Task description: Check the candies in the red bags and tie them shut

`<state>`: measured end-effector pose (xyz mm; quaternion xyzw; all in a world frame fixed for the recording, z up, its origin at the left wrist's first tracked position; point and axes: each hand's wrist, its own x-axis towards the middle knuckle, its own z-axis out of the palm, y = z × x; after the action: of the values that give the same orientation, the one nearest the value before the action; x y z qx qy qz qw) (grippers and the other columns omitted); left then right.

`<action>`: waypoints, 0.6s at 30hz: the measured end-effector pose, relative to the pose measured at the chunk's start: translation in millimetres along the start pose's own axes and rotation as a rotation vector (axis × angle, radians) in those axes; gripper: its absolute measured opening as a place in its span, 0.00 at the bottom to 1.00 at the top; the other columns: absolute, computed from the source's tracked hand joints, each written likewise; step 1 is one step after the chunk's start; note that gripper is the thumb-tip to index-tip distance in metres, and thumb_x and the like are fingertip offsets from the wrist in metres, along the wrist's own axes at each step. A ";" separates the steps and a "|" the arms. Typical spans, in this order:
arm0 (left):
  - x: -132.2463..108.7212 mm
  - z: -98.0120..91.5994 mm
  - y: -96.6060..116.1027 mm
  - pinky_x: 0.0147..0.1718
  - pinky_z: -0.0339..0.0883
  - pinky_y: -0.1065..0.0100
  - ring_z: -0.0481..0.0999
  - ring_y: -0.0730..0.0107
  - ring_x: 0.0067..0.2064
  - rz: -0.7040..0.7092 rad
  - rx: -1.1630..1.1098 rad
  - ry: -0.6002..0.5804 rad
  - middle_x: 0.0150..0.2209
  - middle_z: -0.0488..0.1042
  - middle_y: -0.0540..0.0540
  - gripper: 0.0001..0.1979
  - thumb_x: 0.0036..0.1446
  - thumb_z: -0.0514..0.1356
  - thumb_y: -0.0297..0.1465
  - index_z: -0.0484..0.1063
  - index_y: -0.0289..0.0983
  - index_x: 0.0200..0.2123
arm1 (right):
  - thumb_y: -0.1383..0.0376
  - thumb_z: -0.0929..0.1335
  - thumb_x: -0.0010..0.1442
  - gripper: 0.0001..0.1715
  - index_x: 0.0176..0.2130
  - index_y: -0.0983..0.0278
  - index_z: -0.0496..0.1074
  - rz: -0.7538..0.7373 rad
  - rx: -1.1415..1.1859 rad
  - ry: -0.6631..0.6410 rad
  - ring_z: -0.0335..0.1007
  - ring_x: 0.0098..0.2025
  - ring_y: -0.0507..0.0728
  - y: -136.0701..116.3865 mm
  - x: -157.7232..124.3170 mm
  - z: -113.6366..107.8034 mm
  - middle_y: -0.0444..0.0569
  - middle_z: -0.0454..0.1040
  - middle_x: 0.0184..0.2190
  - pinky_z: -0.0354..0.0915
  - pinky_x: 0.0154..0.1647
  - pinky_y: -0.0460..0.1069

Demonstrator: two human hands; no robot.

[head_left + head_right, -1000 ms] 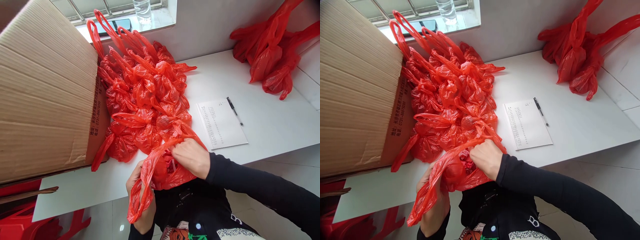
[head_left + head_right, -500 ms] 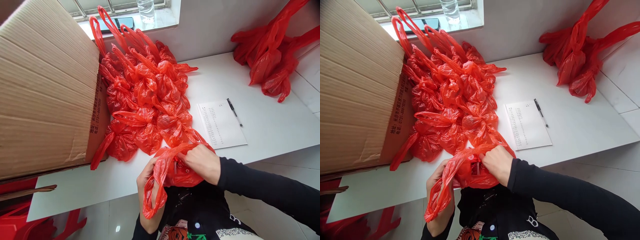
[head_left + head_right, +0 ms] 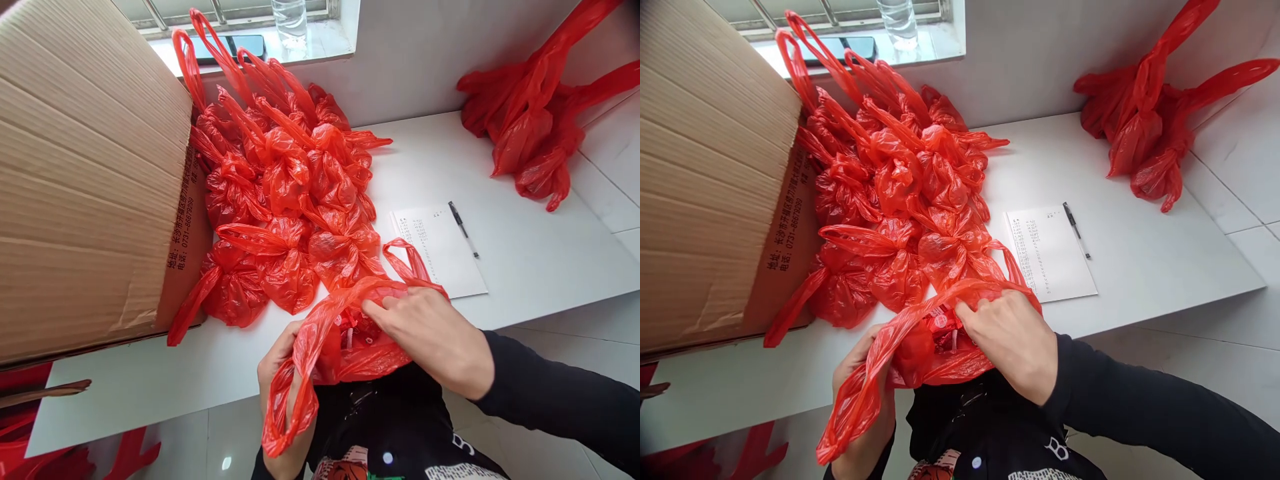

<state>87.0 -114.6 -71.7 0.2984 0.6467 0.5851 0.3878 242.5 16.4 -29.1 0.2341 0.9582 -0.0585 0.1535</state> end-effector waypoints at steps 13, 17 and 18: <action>1.5 11.6 -0.3 0.43 0.74 0.65 0.77 0.64 0.40 -0.052 0.033 0.021 0.38 0.78 0.47 0.12 0.59 0.63 0.41 0.79 0.41 0.42 | 0.77 0.65 0.61 0.12 0.44 0.68 0.71 -0.048 0.026 -0.114 0.76 0.28 0.61 -4.2 21.0 31.0 0.53 0.78 0.29 0.54 0.25 0.52; 2.0 7.8 -4.5 0.39 0.72 0.69 0.74 0.67 0.35 -0.071 0.021 0.053 0.34 0.77 0.49 0.11 0.60 0.62 0.40 0.79 0.41 0.41 | 0.75 0.67 0.61 0.10 0.43 0.66 0.70 -0.041 0.031 -0.069 0.76 0.29 0.61 6.9 14.4 14.7 0.51 0.78 0.28 0.54 0.27 0.52; 2.0 6.6 -4.9 0.39 0.72 0.69 0.73 0.67 0.36 -0.065 0.025 0.051 0.35 0.78 0.49 0.11 0.60 0.63 0.40 0.79 0.41 0.41 | 0.72 0.67 0.63 0.04 0.40 0.66 0.70 -0.027 0.042 -0.052 0.76 0.29 0.61 9.0 13.4 10.7 0.50 0.77 0.28 0.53 0.28 0.52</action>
<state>91.9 -110.2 -77.0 0.2669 0.6731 0.5714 0.3862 238.2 28.1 -43.9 0.2229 0.9555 -0.0868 0.1728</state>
